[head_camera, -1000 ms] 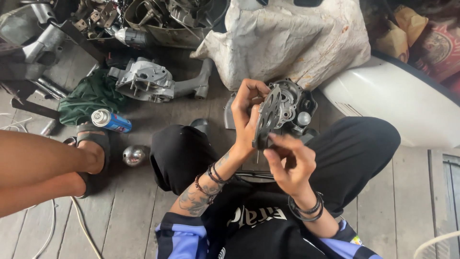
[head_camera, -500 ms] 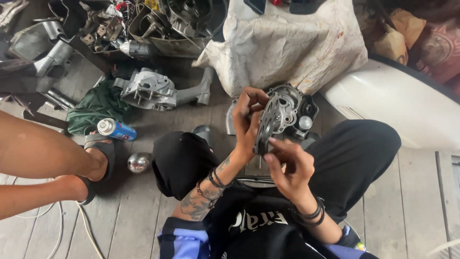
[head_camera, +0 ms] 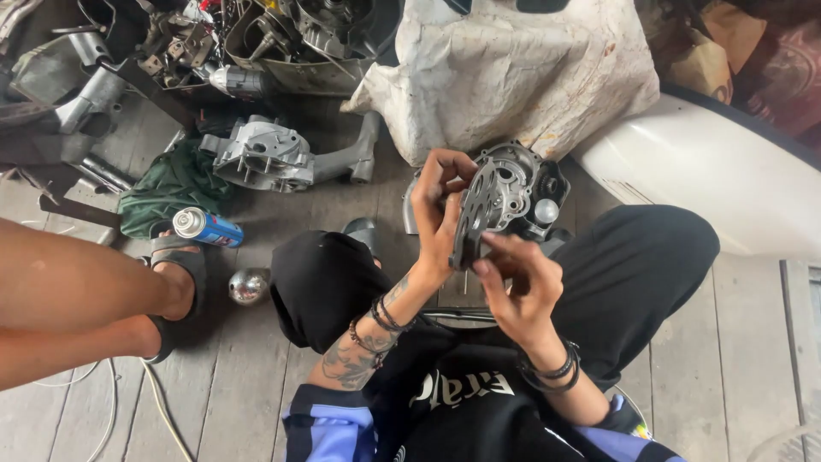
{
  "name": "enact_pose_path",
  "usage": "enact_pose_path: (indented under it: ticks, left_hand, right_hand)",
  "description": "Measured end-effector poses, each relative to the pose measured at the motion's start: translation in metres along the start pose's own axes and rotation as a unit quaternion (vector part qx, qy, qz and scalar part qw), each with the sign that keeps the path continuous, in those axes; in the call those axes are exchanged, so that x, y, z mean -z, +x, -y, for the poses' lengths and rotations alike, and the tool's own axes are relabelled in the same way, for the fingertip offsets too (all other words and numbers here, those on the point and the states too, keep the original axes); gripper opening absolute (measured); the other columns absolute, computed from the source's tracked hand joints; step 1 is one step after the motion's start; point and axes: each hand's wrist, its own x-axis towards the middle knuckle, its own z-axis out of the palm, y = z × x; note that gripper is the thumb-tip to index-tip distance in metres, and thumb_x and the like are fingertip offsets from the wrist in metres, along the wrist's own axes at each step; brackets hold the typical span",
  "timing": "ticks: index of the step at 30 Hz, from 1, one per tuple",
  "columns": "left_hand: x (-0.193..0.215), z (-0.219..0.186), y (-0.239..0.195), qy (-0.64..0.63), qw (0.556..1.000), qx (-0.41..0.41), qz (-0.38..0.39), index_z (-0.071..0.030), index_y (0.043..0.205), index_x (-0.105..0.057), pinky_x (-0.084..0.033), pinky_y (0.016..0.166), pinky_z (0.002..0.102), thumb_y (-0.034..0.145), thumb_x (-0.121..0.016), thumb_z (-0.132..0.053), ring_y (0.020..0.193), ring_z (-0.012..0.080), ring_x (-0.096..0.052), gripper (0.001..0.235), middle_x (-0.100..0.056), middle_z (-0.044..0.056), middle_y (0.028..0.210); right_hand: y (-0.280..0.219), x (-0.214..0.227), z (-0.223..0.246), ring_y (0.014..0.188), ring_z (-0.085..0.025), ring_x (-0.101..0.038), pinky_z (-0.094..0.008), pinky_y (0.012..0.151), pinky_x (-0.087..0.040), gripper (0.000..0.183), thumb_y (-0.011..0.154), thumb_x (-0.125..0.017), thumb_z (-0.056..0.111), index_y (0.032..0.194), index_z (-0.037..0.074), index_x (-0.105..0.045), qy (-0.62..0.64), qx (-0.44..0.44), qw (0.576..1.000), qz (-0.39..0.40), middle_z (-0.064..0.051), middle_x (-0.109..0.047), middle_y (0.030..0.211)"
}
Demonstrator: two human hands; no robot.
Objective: Cleaning and inspecting a motorcycle engine component using a small hand tool.
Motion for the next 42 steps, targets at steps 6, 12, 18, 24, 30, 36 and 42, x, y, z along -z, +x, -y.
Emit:
enact_pose_path:
  ticks: [6, 12, 18, 24, 30, 36, 42]
  left_hand:
    - [-0.003, -0.006, 0.0, -0.004, 1.0, -0.003, 0.002, -0.003, 0.1, -0.057, -0.054, 0.06, 0.035, 0.091, -0.049, -0.013, 0.073, 0.0171, -0.059, 0.016, -0.057, 0.013, 0.075]
    - [-0.004, -0.005, 0.001, 0.009, 1.0, -0.018, 0.0, -0.004, 0.099, -0.058, -0.056, 0.06, 0.037, 0.091, -0.051, -0.015, 0.073, 0.0183, -0.062, 0.015, -0.059, 0.013, 0.075]
    - [-0.002, -0.004, 0.002, 0.02, 1.0, 0.007, 0.007, -0.005, 0.099, -0.058, -0.055, 0.06, 0.036, 0.088, -0.047, -0.013, 0.074, 0.0156, -0.059, 0.017, -0.058, 0.011, 0.075]
    - [-0.005, -0.001, 0.0, 0.016, 1.0, 0.013, 0.011, -0.004, 0.099, -0.057, -0.053, 0.058, 0.034, 0.086, -0.047, -0.012, 0.072, 0.016, -0.06, 0.018, -0.058, 0.011, 0.073]
    - [-0.018, 0.002, 0.003, 0.03, 0.999, 0.018, 0.029, -0.006, 0.099, -0.058, -0.053, 0.058, 0.033, 0.084, -0.046, -0.011, 0.07, 0.0153, -0.059, 0.02, -0.06, 0.011, 0.072]
    - [-0.048, 0.009, 0.005, 0.02, 0.995, 0.036, 0.09, -0.005, 0.099, -0.058, -0.052, 0.056, 0.033, 0.083, -0.046, -0.01, 0.067, 0.018, -0.059, 0.02, -0.061, 0.013, 0.071]
    - [-0.081, 0.015, 0.014, 0.014, 0.99, 0.056, 0.126, -0.007, 0.1, -0.06, -0.056, 0.069, 0.038, 0.084, -0.046, -0.01, 0.079, 0.0207, -0.063, 0.022, -0.064, 0.013, 0.081]
  right_hand:
    - [-0.013, -0.003, 0.006, 0.035, -0.015, -0.056, -0.024, 0.033, -0.041, 0.023, 0.085, -0.076, -0.001, 0.103, -0.015, -0.073, -0.018, 0.016, 1.0, 0.004, -0.01, -0.062, 0.053]
    - [-0.001, -0.002, 0.002, 0.036, -0.012, -0.054, -0.024, 0.036, -0.041, 0.021, 0.091, -0.07, -0.003, 0.107, -0.016, -0.068, -0.006, 0.019, 1.0, -0.004, -0.01, -0.058, 0.052]
    - [-0.004, 0.0, 0.001, 0.038, -0.013, -0.054, -0.027, 0.036, -0.04, 0.023, 0.09, -0.073, 0.001, 0.108, -0.013, -0.071, -0.033, 0.019, 0.999, 0.0, -0.01, -0.059, 0.054]
    - [-0.012, 0.0, 0.005, 0.036, -0.015, -0.057, -0.025, 0.035, -0.043, 0.022, 0.088, -0.075, -0.001, 0.105, -0.015, -0.071, -0.016, 0.008, 1.0, -0.001, -0.01, -0.06, 0.054]
    - [0.004, 0.015, -0.003, 0.037, -0.012, -0.056, -0.024, 0.036, -0.045, 0.021, 0.094, -0.069, -0.003, 0.111, -0.013, -0.069, -0.049, 0.004, 0.999, -0.019, -0.008, -0.059, 0.056]
    - [-0.013, 0.038, 0.003, 0.035, -0.014, -0.058, -0.025, 0.035, -0.046, 0.022, 0.088, -0.075, -0.001, 0.108, -0.01, -0.073, -0.077, -0.003, 0.995, -0.055, -0.009, -0.061, 0.056]
    - [0.004, 0.053, 0.009, 0.033, -0.013, -0.061, -0.022, 0.034, -0.049, 0.023, 0.091, -0.07, -0.002, 0.111, -0.012, -0.069, -0.089, 0.0, 0.989, -0.117, -0.01, -0.064, 0.057]
